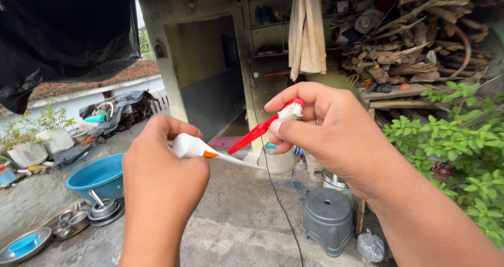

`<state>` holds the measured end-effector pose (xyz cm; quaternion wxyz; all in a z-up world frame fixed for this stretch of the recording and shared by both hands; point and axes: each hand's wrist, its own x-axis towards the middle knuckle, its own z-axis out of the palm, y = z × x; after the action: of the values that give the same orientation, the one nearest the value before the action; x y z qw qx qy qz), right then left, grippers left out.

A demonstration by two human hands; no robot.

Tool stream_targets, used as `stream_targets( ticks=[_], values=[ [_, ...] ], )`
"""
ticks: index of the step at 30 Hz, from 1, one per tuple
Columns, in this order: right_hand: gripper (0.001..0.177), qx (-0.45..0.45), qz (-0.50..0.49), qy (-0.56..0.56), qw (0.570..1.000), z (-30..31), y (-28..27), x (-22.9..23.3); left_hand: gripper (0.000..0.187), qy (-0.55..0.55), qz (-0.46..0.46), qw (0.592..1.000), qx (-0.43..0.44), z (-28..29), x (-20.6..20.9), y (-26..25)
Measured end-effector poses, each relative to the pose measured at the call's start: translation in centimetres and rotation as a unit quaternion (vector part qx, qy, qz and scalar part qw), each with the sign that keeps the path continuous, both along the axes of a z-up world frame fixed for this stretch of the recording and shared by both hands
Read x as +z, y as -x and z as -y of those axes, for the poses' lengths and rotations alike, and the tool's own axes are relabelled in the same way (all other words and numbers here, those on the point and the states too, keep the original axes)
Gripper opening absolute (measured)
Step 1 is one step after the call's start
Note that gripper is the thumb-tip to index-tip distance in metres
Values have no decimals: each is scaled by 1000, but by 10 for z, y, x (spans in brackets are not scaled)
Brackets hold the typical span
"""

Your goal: The person cleans toothbrushes and a tongue cleaner by hand using a cloth, then places them and a tube of toothpaste into a wall-mounted holder.

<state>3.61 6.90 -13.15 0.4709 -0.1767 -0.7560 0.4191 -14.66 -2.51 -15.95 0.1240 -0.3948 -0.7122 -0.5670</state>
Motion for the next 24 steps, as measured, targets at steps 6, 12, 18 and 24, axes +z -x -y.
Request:
stream_targets(
  ticks=[6,12,18,24],
  values=[
    [26,10,59,2,998,-41,40,-24,34,-44,114,993,-4,-38,-44,18],
    [25,92,80,23,992,-105,73,-46,45,-10,100,992,75,-79,-48,36],
    [38,103,123,60,985,-162,102,-49,31,26,134,983,124,-124,-48,55],
    [45,158,153,85,972,-193,140,-65,36,-27,221,970,97,-144,-72,85]
  ],
)
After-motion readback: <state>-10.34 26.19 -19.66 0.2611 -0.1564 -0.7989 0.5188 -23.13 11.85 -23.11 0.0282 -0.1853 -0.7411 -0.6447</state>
